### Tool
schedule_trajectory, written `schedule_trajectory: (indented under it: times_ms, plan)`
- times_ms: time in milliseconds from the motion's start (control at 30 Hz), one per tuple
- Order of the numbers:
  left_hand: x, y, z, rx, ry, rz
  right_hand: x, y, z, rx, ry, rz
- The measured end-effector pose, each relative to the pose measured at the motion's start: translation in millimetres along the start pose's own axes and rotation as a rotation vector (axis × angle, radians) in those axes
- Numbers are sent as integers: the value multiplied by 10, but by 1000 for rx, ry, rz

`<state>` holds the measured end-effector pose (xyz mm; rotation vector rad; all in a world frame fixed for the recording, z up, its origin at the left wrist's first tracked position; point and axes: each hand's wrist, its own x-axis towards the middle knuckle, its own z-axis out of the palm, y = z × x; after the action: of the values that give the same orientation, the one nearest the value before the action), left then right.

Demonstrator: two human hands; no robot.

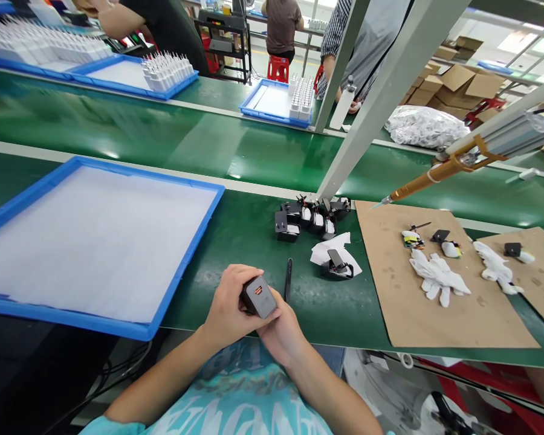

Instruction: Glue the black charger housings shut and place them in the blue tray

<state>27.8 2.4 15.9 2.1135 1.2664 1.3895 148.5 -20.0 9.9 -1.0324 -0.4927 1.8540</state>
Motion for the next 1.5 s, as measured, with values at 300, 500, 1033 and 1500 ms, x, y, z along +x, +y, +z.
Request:
schedule_trajectory:
  times_ms: [300, 500, 1033, 1500]
  plan:
    - [43, -81, -78, 33, -67, -59, 48, -157, 1, 21, 4, -47]
    - [13, -192, -88, -52, -82, -98, 7, -157, -106, -500, 122, -553]
    - [34, -218, -120, -476, -283, -317, -109, -118, -138, -711, -13, -800]
    - [-6, -308, -44, -215, -191, -178, 138, -454, -49, -918, -143, -561]
